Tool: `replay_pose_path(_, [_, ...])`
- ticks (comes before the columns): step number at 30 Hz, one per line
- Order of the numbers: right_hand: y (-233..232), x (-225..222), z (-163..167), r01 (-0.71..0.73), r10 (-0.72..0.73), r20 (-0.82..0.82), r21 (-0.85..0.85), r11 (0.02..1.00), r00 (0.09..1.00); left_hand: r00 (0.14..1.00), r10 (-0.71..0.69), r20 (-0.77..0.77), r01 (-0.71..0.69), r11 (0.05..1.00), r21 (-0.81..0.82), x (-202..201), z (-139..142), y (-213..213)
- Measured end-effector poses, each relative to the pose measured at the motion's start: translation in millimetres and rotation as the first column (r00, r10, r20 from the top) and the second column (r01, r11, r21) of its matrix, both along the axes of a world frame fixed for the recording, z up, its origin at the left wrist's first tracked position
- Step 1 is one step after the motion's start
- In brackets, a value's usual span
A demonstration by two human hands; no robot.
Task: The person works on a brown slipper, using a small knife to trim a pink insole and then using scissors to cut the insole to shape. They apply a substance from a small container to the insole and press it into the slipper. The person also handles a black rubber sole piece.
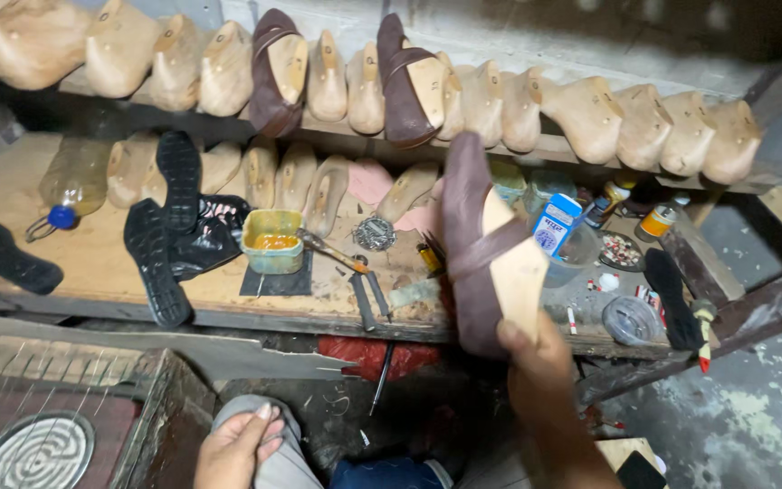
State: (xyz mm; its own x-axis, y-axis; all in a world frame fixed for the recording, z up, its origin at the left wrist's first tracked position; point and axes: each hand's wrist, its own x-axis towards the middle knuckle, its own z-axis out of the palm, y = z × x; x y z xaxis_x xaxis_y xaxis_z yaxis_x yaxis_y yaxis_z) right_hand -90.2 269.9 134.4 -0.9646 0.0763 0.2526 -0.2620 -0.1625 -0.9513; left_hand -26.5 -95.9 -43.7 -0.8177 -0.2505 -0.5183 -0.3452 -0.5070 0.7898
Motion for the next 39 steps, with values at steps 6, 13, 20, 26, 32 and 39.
replay_pose_path(6, [49,-127,80,0.296,-0.263,-0.284,0.079,0.952,0.922,0.969,-0.069,0.237,-0.001,0.959,0.284,-27,-2,-2])
replay_pose_path(13, [79,-226,117,0.435,-0.418,-0.123,0.174,0.884,0.900,0.967,-0.038,0.253,0.008,0.993,0.119,-33,15,19])
replay_pose_path(20, [91,-227,75,0.313,-0.313,-0.015,0.021,0.949,0.950,0.990,-0.053,0.128,0.038,0.992,0.118,-34,-4,15])
replay_pose_path(26, [63,-154,-22,0.246,-0.260,-0.074,-0.157,0.957,0.963,0.993,-0.048,0.108,0.049,0.999,-0.011,-33,-26,29])
replay_pose_path(32, [-44,-5,-131,-0.519,0.425,0.495,0.062,0.853,0.758,0.875,-0.468,-0.125,0.463,0.884,-0.071,-20,-33,73])
replay_pose_path(39, [-28,57,-164,-0.711,0.641,0.511,-0.082,0.699,0.572,0.268,-0.894,-0.360,0.813,0.410,-0.413,-23,-40,81])
